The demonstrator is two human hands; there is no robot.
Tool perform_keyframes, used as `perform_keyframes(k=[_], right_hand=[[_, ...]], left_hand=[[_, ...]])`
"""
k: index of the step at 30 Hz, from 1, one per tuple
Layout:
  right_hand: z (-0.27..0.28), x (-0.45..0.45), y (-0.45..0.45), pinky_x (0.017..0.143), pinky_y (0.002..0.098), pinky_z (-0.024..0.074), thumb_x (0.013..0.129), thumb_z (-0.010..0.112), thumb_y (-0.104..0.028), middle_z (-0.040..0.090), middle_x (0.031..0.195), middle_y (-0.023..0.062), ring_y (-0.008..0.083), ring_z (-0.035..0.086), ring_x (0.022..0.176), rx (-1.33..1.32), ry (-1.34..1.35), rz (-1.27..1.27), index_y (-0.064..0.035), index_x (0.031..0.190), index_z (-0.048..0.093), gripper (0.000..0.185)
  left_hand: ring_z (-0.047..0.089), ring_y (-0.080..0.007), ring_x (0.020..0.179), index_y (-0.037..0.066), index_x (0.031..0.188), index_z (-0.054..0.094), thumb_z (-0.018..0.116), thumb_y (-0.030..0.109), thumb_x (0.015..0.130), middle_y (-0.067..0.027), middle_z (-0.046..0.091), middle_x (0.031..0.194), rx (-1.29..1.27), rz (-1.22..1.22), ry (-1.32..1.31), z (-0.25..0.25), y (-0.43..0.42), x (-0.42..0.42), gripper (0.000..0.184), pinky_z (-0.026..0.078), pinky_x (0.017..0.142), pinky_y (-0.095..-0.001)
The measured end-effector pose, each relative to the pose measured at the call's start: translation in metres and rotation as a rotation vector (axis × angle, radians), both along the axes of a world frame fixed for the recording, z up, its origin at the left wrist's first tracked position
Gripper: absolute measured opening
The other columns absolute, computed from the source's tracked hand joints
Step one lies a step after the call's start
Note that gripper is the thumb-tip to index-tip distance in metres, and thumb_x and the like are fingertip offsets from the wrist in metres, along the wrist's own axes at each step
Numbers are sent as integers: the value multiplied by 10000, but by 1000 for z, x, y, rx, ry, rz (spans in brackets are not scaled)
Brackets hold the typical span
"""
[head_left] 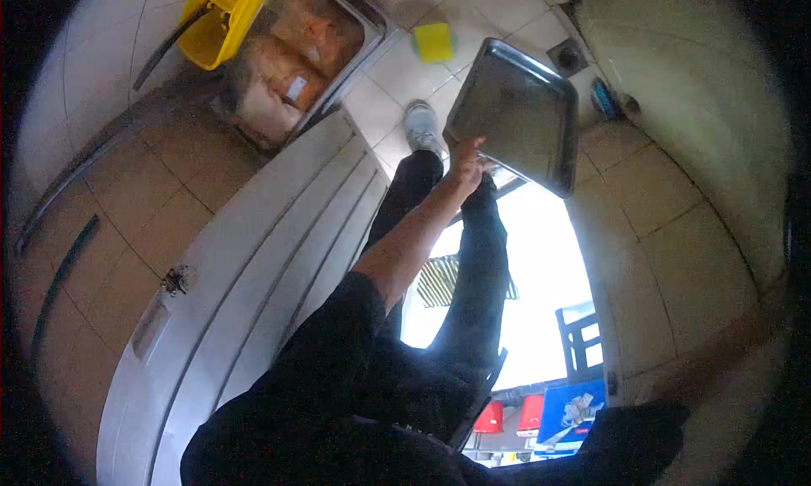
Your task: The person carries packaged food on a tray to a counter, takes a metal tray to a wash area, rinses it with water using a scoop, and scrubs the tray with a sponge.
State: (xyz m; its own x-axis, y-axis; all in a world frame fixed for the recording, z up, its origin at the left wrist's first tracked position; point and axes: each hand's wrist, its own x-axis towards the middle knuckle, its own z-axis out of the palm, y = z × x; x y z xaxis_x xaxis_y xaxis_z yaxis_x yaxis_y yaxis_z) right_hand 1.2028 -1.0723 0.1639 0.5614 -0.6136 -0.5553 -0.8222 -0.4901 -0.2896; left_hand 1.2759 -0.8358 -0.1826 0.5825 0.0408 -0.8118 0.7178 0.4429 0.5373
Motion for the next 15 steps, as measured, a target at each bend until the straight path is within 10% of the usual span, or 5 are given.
perform_keyframes(k=[2, 9, 12, 15], right_hand=[[2, -2, 1, 769, 337, 466, 886, 488, -256, 512, 1036, 123, 212, 543, 943, -1, -6, -5, -23, 1096, 410, 323], [2, 1, 3, 785, 338, 468, 894, 473, -258, 510, 1070, 128, 219, 539, 974, 27, -18, 2, -18, 1133, 402, 347], [-5, 7, 5, 792, 339, 469, 897, 467, -260, 509, 1084, 130, 222, 537, 988, 40, -18, 27, -16, 1149, 398, 357], [-23, 13, 10, 799, 339, 469, 901, 461, -261, 508, 1099, 133, 224, 535, 1001, 49, -10, 69, -14, 1165, 394, 368]], left_hand=[[418, -356, 1142, 47, 1214, 377, 615, 439, 780, -149, 417, 1218, 128, -200, -218, 12, 9, 3, 632, 422, 876, -577], [437, -365, 1102, 111, 1200, 337, 679, 168, 666, -135, 441, 1171, -372, 181, 215, 15, 36, 8, 636, 435, 827, -605], [441, -368, 1077, 153, 1239, 286, 661, 177, 684, -137, 397, 1198, 81, -324, -317, 7, 31, 6, 670, 448, 791, -601], [449, -371, 1038, 224, 1263, 224, 636, 178, 712, -136, 350, 1210, -104, 137, 274, 29, 17, 41, 690, 453, 772, -596]])
